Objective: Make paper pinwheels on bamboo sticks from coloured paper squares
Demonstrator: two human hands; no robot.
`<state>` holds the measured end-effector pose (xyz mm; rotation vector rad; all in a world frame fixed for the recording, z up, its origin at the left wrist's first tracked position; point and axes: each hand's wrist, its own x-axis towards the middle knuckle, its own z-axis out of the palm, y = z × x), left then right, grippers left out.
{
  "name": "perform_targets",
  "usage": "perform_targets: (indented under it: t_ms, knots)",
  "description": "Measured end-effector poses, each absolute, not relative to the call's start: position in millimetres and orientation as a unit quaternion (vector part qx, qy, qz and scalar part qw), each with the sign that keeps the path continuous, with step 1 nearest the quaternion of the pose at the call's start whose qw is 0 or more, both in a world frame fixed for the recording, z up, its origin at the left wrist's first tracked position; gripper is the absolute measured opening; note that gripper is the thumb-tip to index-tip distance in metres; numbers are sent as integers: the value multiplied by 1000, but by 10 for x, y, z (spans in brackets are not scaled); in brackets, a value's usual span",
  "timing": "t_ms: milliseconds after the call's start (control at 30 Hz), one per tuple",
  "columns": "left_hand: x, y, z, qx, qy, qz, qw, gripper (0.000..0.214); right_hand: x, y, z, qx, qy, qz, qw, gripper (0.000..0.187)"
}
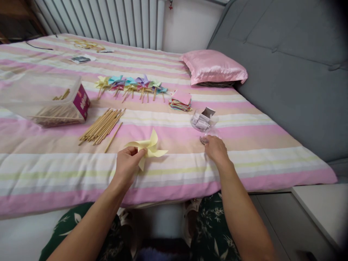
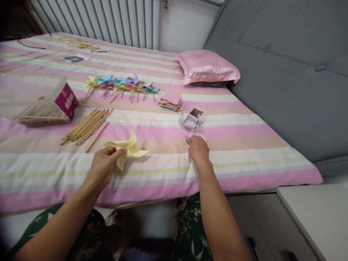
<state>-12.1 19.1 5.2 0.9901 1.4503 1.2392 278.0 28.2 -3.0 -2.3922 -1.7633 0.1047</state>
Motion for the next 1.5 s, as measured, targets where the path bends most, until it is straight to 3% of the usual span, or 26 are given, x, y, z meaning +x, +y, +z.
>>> perform_targets:
  t_ms: [633,1200,1500]
  knots:
    - [-155,210,-5,413,581,505,487,18,2715,268,79,-835,-541,2,102,9]
    - [-162,203,15,407,576,512,491,20,2770,346,89,-862,-489,-6,136,14]
    - [-164,202,12,411,575,507,494,21,2768,335,74,-858,-503,14,102,21]
